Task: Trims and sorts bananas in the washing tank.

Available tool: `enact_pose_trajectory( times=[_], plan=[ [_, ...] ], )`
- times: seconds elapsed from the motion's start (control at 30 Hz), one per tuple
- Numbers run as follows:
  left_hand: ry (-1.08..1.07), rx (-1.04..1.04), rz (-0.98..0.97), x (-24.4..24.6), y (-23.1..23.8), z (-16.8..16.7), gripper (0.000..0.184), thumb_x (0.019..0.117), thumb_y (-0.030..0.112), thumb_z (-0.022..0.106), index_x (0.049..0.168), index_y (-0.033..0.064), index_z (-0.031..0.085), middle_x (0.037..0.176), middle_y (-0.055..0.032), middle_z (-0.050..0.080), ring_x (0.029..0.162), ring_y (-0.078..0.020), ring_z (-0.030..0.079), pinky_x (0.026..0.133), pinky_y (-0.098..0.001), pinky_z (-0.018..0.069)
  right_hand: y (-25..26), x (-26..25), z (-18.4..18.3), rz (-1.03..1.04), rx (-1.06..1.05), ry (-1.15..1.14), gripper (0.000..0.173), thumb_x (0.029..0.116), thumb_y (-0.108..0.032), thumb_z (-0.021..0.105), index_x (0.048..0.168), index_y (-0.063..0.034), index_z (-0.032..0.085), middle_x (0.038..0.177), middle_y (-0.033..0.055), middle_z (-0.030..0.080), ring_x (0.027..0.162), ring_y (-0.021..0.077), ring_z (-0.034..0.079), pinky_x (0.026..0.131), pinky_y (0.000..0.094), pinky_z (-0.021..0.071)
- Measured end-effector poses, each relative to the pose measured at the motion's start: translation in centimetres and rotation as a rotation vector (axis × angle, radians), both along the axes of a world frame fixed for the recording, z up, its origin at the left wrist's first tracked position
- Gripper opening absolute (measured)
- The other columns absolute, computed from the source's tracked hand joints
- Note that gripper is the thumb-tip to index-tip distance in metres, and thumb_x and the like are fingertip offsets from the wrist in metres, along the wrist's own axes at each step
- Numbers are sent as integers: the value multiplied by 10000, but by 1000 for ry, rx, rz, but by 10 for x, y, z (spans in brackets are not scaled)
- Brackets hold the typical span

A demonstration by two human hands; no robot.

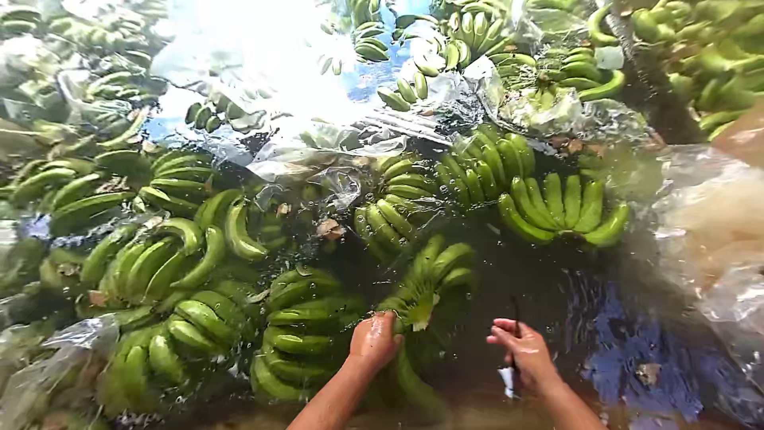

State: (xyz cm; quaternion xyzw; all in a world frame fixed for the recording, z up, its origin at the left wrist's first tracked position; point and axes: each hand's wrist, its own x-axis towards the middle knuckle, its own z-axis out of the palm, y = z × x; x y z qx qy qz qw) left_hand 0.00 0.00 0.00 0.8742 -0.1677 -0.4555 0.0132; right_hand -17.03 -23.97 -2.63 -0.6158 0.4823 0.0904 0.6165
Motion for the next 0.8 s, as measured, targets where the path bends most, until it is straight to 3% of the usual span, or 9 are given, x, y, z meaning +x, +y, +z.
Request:
enact_pose_trajectory(
  times=[0.17,0.23,0.3,0.37,0.47,0.6,0.67,0.73,0.8],
  plan=[
    [24,28,-17,9,-14,40,503,984,397,640,1354,57,614,1281,-210,662,1241,-388,611,1036,-592,467,84,64,-44,-87,153,56,401,973,-233,727,1237,52,628,1027,186,694,840,232,668,766,412,566],
    [25,13,7,12,-10,47,522,983,407,646,1366,54,611,1269,-213,667,1235,-387,614,1043,-588,463,101,79,-47,-109,180,24,459,953,-231,750,1273,65,606,1066,210,675,868,252,652,777,433,554],
    [19,-5,46,11,-2,48,538,976,425,655,1382,75,609,1262,-199,677,1228,-376,621,1050,-579,461,109,90,-41,-73,161,-1,470,932,-198,772,1277,66,593,1032,194,665,805,228,639,698,394,548],
    [-3,-52,127,5,7,48,548,972,419,671,1403,87,603,1264,-195,682,1223,-372,627,1060,-566,461,109,97,-32,7,82,4,441,917,-183,782,1238,69,613,985,194,664,793,245,638,713,415,546],
    [-75,-175,287,-22,18,50,540,960,376,705,1382,51,615,1219,-218,696,1150,-400,662,1018,-581,485,98,99,-12,205,-67,-2,449,917,-194,768,1257,65,631,1097,242,691,1016,337,670,936,512,523],
    [-173,-456,537,-84,24,32,513,940,283,725,1330,-34,623,1158,-256,708,1048,-420,697,943,-621,520,80,99,15,486,-229,12,434,948,-187,706,1290,70,626,1217,267,668,1159,377,641,1038,525,478],
    [-96,-604,654,-111,27,13,491,971,236,665,1362,-48,579,1162,-240,704,1041,-357,704,941,-556,542,70,100,22,675,-289,43,443,980,-185,646,1358,43,602,1308,253,644,1241,375,614,1082,526,455],
    [143,-762,866,-121,36,-13,467,1054,209,478,1444,-49,467,1213,-200,684,1058,-251,695,942,-438,564,62,99,22,830,-359,51,453,989,-171,618,1400,16,582,1340,241,633,1254,378,612,1079,542,464],
    [295,-874,1175,-110,46,-42,570,1109,370,257,1534,-7,295,1311,-201,630,1101,-261,679,924,-446,569,54,93,19,977,-432,76,456,993,-161,599,1421,-8,566,1331,234,636,1225,386,628,1042,557,484]
  ],
)
